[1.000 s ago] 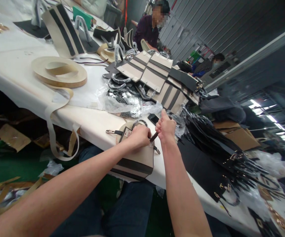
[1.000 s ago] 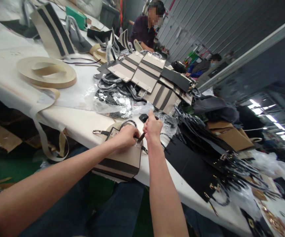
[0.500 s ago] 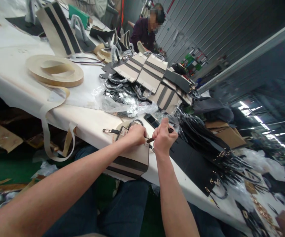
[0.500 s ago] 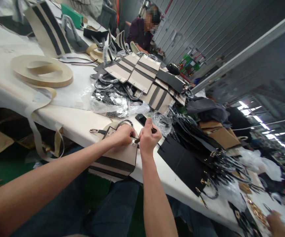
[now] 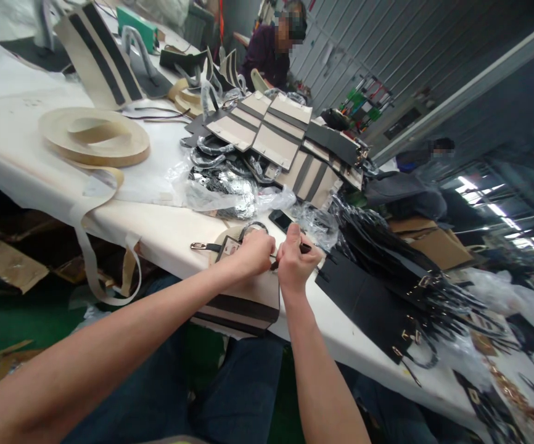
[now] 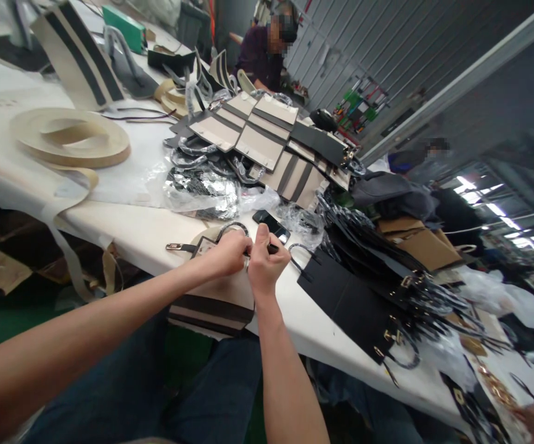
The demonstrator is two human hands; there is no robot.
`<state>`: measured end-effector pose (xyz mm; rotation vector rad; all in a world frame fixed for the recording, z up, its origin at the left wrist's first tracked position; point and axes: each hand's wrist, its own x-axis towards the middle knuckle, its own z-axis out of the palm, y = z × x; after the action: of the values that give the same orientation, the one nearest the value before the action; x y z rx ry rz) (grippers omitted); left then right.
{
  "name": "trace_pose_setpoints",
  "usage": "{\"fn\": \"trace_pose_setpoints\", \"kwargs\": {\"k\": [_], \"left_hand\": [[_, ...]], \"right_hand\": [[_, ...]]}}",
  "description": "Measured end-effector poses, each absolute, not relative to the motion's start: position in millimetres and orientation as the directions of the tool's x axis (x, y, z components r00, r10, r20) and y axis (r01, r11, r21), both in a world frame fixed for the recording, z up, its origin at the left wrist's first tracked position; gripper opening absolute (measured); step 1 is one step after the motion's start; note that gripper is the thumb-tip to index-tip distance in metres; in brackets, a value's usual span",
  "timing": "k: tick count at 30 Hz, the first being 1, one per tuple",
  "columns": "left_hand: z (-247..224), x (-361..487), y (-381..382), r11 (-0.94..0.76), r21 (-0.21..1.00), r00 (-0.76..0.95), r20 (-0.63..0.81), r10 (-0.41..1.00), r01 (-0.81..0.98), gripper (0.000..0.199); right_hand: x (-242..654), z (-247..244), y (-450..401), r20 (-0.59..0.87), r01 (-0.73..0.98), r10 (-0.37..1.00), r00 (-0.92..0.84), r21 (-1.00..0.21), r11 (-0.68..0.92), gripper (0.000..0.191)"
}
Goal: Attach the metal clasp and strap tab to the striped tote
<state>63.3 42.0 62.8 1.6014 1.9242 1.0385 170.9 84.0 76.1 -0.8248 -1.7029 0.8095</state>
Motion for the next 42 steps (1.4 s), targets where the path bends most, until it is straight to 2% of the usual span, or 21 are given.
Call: {"fn": "trace_pose_setpoints", "kwargs": {"k": [3, 7, 11, 14, 16, 20, 24, 29, 35, 42], "left_hand": [[83, 45, 24, -0.024, 0.749, -0.223, 0.227, 0.948, 0.662, 0.028], [90, -7, -8, -0.035, 0.767, -0.346, 0.329, 0.879, 0.640, 0.017], [63, -45, -34, 0.103, 0.840, -0.398, 0.140, 0.907, 0.532, 0.021], [40, -50, -44, 0.141, 0.878, -0.375, 0.046, 0.926, 0.458, 0.028], [29, -48, -46, 0.133, 0.901, -0.340, 0.018, 0.940, 0.414, 0.031], [17, -44, -45, 0.090, 0.942, -0.312, 0.017, 0.950, 0.324, 0.036], [15, -43, -48, 0.067, 0.963, -0.363, 0.034, 0.931, 0.261, 0.035], [15, -41, -48, 0.099, 0.983, -0.323, -0.044, 0.945, 0.154, 0.044], [7, -35, -35, 0.144, 0.967, -0.412, -0.047, 0.910, 0.208, 0.025], [15, -36, -32, 0.159, 0.953, -0.360, -0.058, 0.931, 0.257, 0.019]], "right_hand": [[171, 80, 84, 0.491, 0.141, 0.837, -0.241, -0.836, 0.531, 0.066], [170, 80, 86, 0.457, 0.046, 0.856, -0.240, -0.876, 0.481, 0.066], [167, 80, 93, 0.407, -0.062, 0.876, -0.259, -0.912, 0.405, 0.067], [165, 90, 97, 0.337, -0.154, 0.891, -0.304, -0.940, 0.304, 0.054], [162, 101, 95, 0.310, -0.222, 0.888, -0.341, -0.944, 0.244, 0.049], [147, 121, 71, 0.370, -0.342, 0.860, -0.352, -0.906, 0.250, 0.067], [117, 115, 44, 0.390, -0.410, 0.856, -0.339, -0.880, 0.239, 0.069], [94, 96, 39, 0.359, -0.376, 0.886, -0.293, -0.895, 0.238, 0.071], [89, 84, 42, 0.328, -0.351, 0.899, -0.289, -0.910, 0.219, 0.070], [82, 79, 41, 0.334, -0.236, 0.901, -0.277, -0.933, 0.273, 0.069]]}}
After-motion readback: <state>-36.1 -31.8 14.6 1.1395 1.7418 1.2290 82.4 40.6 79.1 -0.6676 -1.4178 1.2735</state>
